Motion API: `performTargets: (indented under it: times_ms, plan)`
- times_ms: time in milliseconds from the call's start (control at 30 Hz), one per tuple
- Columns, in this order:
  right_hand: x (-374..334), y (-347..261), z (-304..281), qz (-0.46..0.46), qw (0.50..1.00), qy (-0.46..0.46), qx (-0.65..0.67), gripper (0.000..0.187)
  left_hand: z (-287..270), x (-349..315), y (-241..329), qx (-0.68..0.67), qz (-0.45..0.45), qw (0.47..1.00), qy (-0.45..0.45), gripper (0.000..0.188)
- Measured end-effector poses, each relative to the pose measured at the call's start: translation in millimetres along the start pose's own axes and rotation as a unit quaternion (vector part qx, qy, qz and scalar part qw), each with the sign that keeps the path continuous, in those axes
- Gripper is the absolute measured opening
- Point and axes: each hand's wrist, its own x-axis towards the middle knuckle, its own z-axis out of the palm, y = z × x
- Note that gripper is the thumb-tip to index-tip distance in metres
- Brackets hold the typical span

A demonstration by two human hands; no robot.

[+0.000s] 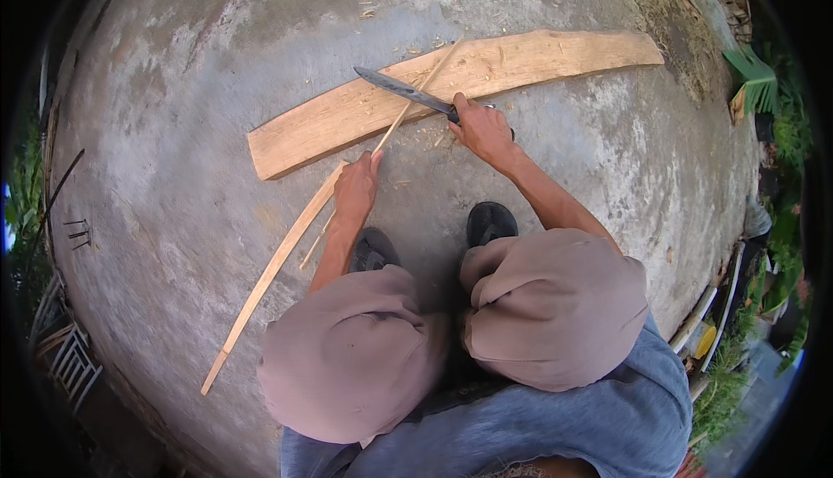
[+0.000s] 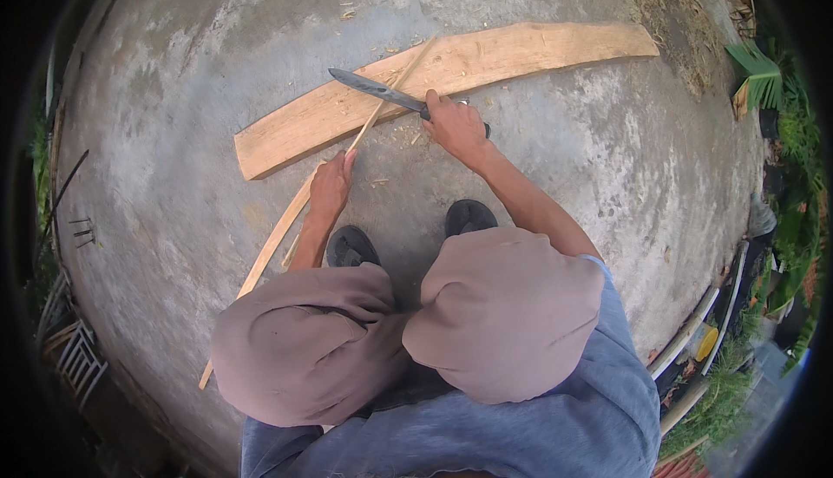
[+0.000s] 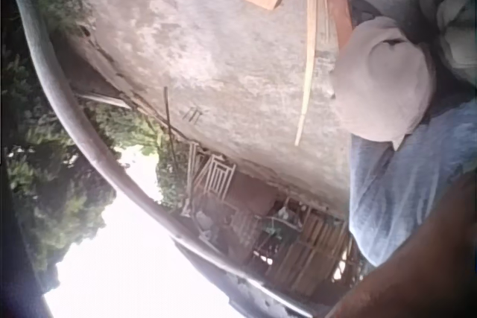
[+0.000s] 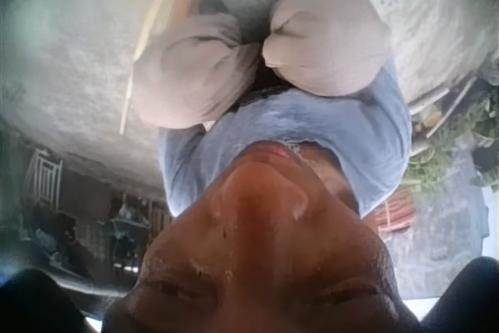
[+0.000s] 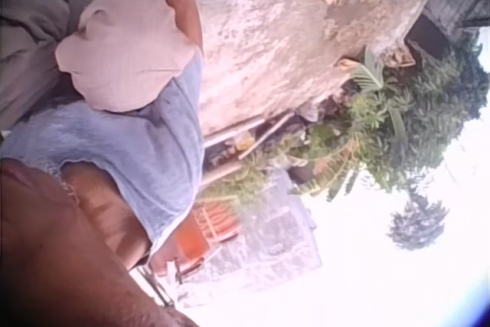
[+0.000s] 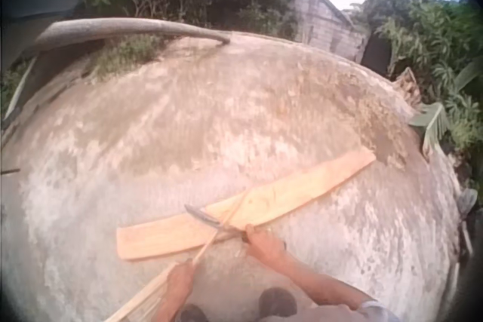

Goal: The person sits on the ground and uses a large knife to shave thin strips from a long wooden stick, repeatedly scraping along its length to produce wood shavings.

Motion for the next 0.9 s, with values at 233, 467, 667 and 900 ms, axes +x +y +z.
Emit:
performTargets:
  times_ms: [233,467,667,900]
  plan:
    - [-16.7,-3.8,-4.0,0.177,0.792,-0.137,0.568,0.042,-9.6,5.3,-4.0,-0.024,-0.008,0.999,-0.038,0.046]
    - [-13.6,-14.1,-22.0,0.163,0.789,0.051,0.59,0.042,-28.8,-8.6,-22.5,-0.018,0.005,0.998,-0.056,0.04]
    - [-7.2,-3.9,6.9,0.151,0.89,0.011,0.431,0.038,-21.8,-5.9,-25.3,-0.001,0.033,0.998,-0.044,0.037]
    - [-6.5,-4.8,-10.3,0.172,0.842,-0.034,0.511,0.035,-28.9,-0.8,-32.4,0.001,0.051,0.998,-0.045,0.035]
